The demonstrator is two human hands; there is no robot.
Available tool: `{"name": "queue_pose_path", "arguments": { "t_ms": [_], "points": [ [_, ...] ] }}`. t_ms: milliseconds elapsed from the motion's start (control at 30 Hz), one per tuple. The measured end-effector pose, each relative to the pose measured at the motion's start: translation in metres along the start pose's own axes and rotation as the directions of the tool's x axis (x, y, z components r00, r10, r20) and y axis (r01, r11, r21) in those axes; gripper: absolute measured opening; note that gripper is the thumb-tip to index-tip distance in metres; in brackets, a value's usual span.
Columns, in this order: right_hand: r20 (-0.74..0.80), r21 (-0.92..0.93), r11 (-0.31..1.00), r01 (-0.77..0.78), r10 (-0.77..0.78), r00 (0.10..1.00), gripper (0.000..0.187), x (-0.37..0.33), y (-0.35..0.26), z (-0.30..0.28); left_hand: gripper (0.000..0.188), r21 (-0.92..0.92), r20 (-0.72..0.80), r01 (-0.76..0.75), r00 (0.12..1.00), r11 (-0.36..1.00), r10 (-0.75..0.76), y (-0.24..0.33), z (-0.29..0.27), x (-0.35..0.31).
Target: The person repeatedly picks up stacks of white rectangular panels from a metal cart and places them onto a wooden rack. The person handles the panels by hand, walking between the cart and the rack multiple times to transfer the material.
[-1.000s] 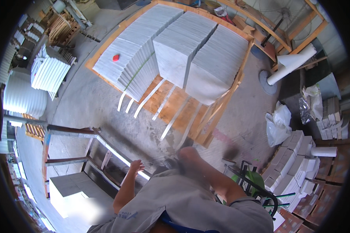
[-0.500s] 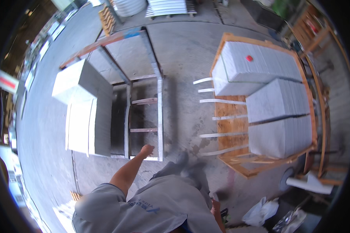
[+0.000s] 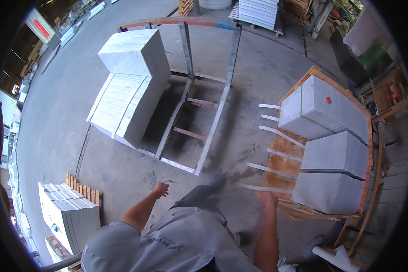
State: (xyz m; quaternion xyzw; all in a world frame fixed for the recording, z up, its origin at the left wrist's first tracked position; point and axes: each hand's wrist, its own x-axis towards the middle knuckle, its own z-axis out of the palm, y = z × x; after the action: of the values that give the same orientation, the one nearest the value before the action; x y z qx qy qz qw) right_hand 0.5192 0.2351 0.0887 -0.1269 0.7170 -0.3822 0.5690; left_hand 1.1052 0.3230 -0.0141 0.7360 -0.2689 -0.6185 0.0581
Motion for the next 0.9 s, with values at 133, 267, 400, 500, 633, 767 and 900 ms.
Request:
{"name": "queue_pose_path", "arguments": {
  "t_ms": [133, 267, 400, 500, 633, 767, 900],
  "points": [
    [0.095, -0.058, 0.998, 0.020, -0.014, 0.995, 0.017, -0.020, 0.065, 0.037, 0.026, -0.154, -0.061, 0.166, 0.982, 0.974, -0.177, -0.071, -0.002, -0.057],
    [0.233, -0.503, 0.864, -0.001, 0.137, 0.963, 0.026, -0.043, 0.188, 0.039, 0.026, -0.230, -0.048, 0.216, 0.971, 0.949, -0.233, -0.151, -0.017, -0.109],
    [0.511, -0.161, 0.889, -0.428, 0.446, 0.735, 0.024, -0.087, 0.281, 0.015, 0.033, -0.409, -0.101, 0.244, 0.946, 0.879, -0.309, -0.210, -0.039, -0.131],
    [0.655, -0.715, -0.150, 0.683, 0.196, 0.729, 0.026, -0.121, 0.294, 0.019, 0.038, -0.456, -0.165, 0.185, 0.944, 0.870, -0.287, -0.231, -0.069, -0.134],
    [0.679, -0.627, -0.294, 0.721, 0.246, 0.691, 0.029, -0.164, 0.275, 0.064, 0.037, -0.545, -0.211, 0.092, 0.947, 0.833, -0.242, -0.253, -0.126, -0.131],
    [0.416, -0.791, 0.584, 0.182, 0.296, 0.860, 0.025, -0.189, 0.262, 0.137, 0.036, -0.619, -0.210, 0.064, 0.947, 0.783, -0.244, -0.291, -0.198, -0.135],
    [0.222, -0.408, 0.865, -0.294, 0.406, 0.887, 0.030, -0.192, 0.279, 0.230, 0.034, -0.618, -0.181, 0.086, 0.952, 0.782, -0.248, -0.319, -0.271, -0.142]
  ]
}}
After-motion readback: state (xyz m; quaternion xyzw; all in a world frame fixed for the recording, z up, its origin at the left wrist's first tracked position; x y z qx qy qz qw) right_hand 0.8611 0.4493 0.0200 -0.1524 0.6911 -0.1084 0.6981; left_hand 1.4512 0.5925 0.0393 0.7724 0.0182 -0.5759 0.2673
